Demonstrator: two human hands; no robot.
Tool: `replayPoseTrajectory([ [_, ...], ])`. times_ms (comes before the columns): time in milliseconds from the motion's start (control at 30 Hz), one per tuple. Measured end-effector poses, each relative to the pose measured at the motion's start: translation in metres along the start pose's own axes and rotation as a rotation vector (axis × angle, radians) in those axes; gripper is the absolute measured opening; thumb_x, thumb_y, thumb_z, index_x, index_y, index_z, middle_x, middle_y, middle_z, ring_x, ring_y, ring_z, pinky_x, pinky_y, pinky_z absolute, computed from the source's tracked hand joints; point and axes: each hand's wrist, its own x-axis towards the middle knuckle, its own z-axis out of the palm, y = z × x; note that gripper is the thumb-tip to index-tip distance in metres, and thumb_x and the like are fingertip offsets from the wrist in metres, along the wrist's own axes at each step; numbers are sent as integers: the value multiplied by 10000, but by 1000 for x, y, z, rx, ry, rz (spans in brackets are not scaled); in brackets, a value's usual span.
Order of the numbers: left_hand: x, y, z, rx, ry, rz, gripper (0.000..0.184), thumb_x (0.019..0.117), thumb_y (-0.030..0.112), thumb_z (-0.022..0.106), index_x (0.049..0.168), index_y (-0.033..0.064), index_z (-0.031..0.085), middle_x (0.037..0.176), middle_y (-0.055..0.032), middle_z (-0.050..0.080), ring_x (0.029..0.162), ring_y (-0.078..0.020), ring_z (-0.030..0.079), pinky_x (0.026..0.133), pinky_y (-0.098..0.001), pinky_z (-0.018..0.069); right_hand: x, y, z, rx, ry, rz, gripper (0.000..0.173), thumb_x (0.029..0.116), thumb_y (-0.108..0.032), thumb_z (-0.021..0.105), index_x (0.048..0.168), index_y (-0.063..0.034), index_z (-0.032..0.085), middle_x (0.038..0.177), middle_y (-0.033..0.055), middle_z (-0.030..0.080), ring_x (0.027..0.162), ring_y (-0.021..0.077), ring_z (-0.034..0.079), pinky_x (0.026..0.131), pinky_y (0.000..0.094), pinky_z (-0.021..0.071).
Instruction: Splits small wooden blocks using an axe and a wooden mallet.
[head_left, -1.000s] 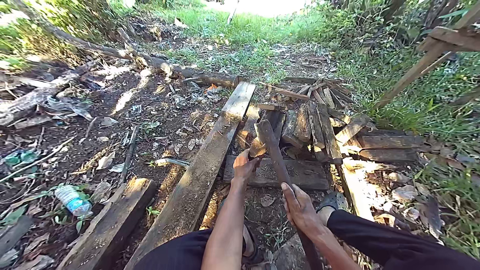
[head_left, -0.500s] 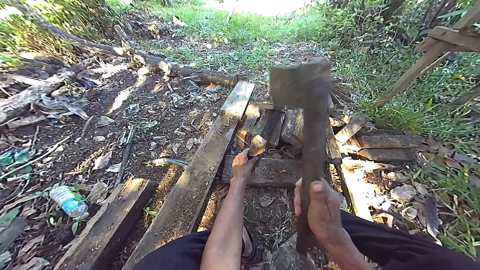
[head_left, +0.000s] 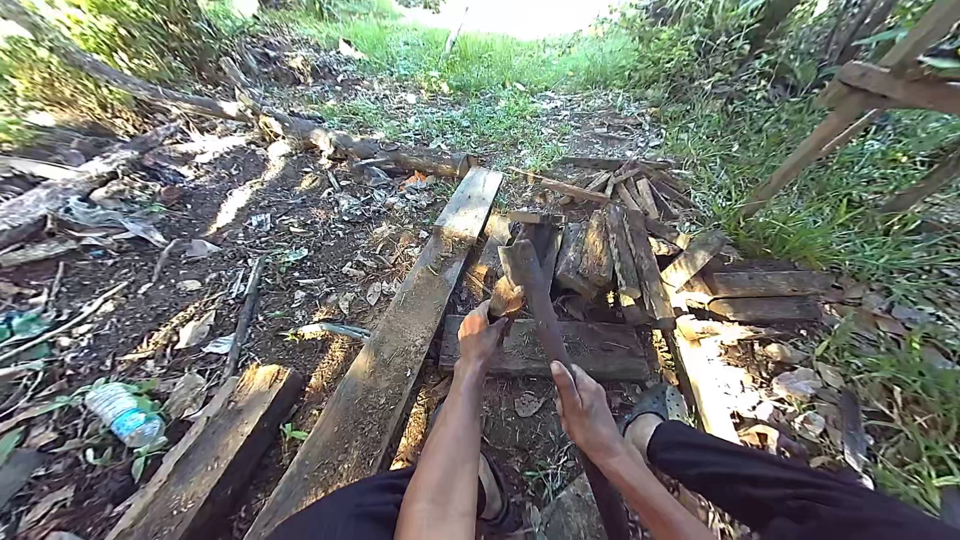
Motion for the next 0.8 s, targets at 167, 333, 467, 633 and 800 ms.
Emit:
replayPoseTrajectory([
  [167,-3,-12,3,-102,14,-26,434,888,428,755,1241,181,705,1106,-47,754,1065,-211,713,966,-522,558,-3,2,6,22,-21,-56,689,973,-772,357,944,-127,598,560,14,523,401,174,525,402,379,510],
  [333,-7,10,-13,-66,63,8,395,854,402,798,1152,148,747,1013,-84,768,977,-264,735,907,-547,573,-13,-10,-5,21,26,-128,671,1002,-727,357,928,-115,622,555,5,551,394,160,542,386,367,519],
  [467,5,82,-85,-54,230,268,345,901,327,768,1142,82,738,995,-143,755,922,-324,734,835,-602,587,-22,-64,-31,91,123,-328,682,1036,-672,339,950,-60,628,570,-1,555,412,146,539,381,368,512],
  [633,33,197,-194,28,574,576,396,900,356,747,1234,143,739,1151,-50,761,1068,-224,723,912,-473,587,-9,-124,-64,265,231,-720,627,993,-733,352,986,-154,592,597,-23,580,434,144,570,392,373,541],
  [800,19,153,-155,-31,527,417,429,940,368,724,1300,138,685,1205,-64,729,1098,-217,704,925,-466,597,-3,-86,-50,177,60,-446,662,986,-743,367,1007,-116,578,598,-19,536,443,136,541,415,357,529],
])
